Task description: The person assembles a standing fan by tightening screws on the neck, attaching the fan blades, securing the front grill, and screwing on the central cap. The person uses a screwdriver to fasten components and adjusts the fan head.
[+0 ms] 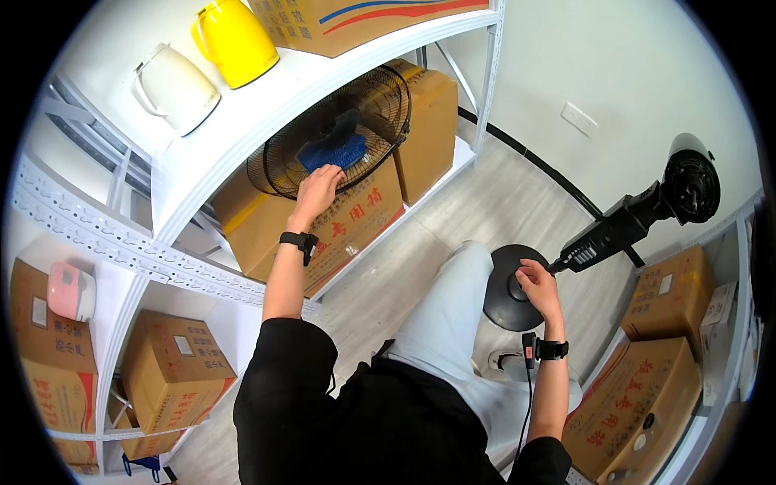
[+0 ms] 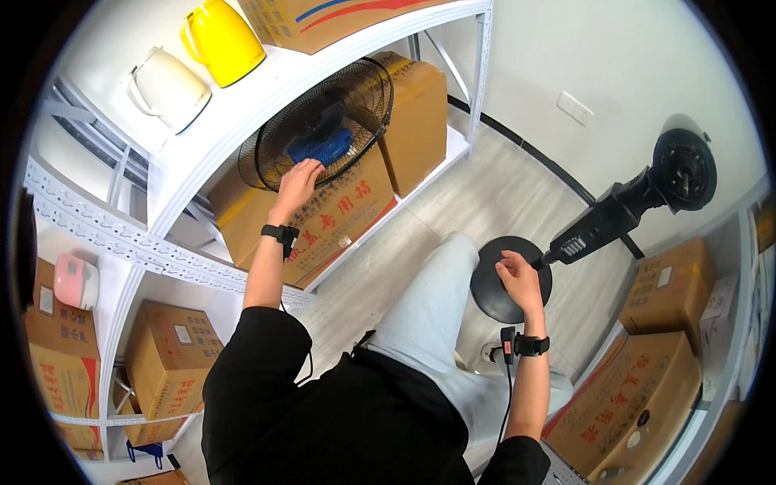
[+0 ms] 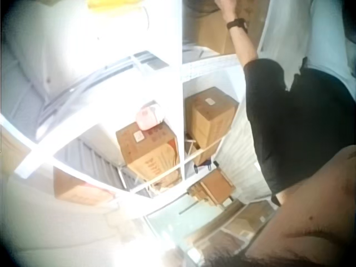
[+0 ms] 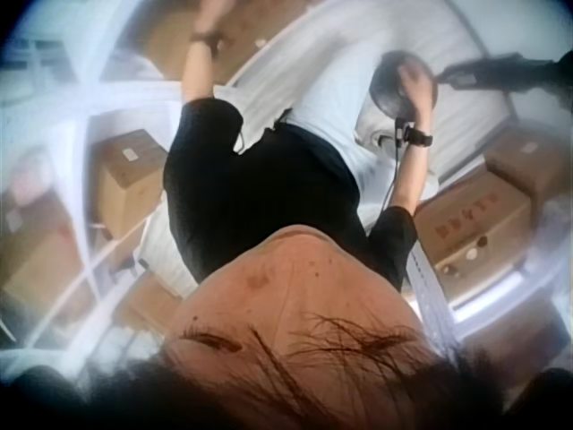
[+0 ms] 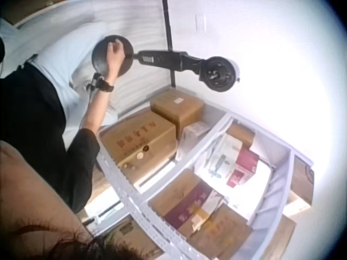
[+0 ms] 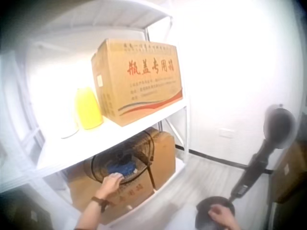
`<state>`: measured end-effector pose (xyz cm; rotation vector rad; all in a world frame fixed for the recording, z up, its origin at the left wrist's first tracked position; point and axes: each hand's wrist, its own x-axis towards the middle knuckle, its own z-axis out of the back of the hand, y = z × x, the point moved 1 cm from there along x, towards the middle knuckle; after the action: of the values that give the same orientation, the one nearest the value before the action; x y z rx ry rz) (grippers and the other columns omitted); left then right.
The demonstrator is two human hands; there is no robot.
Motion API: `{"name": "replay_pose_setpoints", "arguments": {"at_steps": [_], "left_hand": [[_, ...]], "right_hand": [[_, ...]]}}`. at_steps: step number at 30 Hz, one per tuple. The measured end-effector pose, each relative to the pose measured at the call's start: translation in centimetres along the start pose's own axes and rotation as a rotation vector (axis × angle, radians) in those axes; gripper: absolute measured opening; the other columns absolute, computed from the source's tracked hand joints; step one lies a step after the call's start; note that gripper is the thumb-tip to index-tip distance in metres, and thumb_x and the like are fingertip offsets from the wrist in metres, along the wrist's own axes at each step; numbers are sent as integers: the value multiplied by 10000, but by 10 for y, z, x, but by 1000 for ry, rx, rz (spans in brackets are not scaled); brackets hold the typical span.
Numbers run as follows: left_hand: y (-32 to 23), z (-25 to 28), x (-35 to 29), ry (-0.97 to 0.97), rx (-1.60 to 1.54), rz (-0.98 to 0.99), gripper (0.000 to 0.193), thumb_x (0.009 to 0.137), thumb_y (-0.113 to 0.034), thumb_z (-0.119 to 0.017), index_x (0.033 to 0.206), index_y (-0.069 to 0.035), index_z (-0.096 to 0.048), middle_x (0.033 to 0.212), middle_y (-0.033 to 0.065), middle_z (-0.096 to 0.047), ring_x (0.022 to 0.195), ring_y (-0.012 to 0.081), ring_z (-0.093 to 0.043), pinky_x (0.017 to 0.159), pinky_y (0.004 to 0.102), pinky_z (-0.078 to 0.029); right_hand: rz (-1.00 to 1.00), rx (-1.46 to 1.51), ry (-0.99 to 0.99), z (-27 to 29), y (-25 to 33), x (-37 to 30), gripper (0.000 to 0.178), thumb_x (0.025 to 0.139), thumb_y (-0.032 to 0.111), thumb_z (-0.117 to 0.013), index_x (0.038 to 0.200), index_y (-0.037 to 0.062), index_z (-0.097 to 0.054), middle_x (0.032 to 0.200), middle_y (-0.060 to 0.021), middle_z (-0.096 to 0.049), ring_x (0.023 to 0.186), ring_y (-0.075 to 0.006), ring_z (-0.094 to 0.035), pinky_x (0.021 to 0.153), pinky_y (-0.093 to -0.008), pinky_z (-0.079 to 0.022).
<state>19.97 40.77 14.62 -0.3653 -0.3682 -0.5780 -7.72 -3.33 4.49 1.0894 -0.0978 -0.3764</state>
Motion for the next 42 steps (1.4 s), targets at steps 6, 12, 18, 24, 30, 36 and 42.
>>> {"name": "replay_pose_setpoints", "arguments": {"at_steps": [6, 12, 18, 24, 30, 36, 42], "left_hand": [[-2, 12, 14, -4, -25, -71, 164, 945, -210, -545, 990, -55, -574, 936, 101, -613, 926, 313, -599, 766, 411, -481], [-8, 25, 21, 177, -45, -25, 145, 830, -164, -669, 892, -69, -579, 866, 68, -624, 871, 279, -617, 719, 387, -488], [-7, 32, 23, -8, -4, -14, 129, 804, -137, -675, 832, -76, -565, 814, 48, -615, 831, 266, -623, 669, 384, -484], [-1, 37, 20, -61, 45, -98, 144, 815, -147, -677, 835, -76, -553, 803, 51, -610, 811, 256, -602, 712, 380, -419], [-8, 39, 11, -61, 129, -140, 137, 790, -108, -667, 861, -84, -552, 792, 44, -586, 799, 234, -593, 709, 361, -433], [-15, 26, 2, -67, 264, -189, 151, 740, -57, -645, 856, -75, -550, 791, 53, -544, 785, 241, -579, 633, 369, -503], [-37, 29, -13, -149, 255, -141, 139, 739, -66, -644, 838, -83, -547, 764, 53, -529, 761, 241, -570, 607, 371, -494]], "right_hand": [[-4, 75, 45, -4, 5, 1, 371, 873, 201, -672, 1203, 41, -614, 1002, -114, -706, 859, -169, -682, 761, -295, -531], [91, 162, 190, -37, 48, 21, 350, 894, 193, -660, 1208, 45, -612, 986, -78, -703, 887, -129, -659, 796, -278, -517], [197, 334, 411, -101, 140, 54, 491, 915, 299, -662, 1288, 0, -550, 1094, -117, -672, 938, -143, -640, 822, -284, -513], [75, 600, 597, -167, 237, 87, 966, 864, 455, -697, 1489, -59, -169, 1248, -179, -570, 1101, -189, -565, 870, -307, -511], [-125, 843, 537, -218, 287, 119, 1003, 843, 475, -710, 1477, -72, -158, 1304, -285, -465, 1161, -310, -544, 921, -384, -520], [-127, 827, 498, -263, 269, 151, 672, 851, 319, -721, 1290, -73, -398, 1038, -165, -575, 858, -225, -640, 744, -323, -583], [-173, 920, 186, -271, 279, 121, 667, 805, 134, -660, 1357, 13, -306, 987, -120, -586, 746, -194, -613, 651, -335, -559]]}}
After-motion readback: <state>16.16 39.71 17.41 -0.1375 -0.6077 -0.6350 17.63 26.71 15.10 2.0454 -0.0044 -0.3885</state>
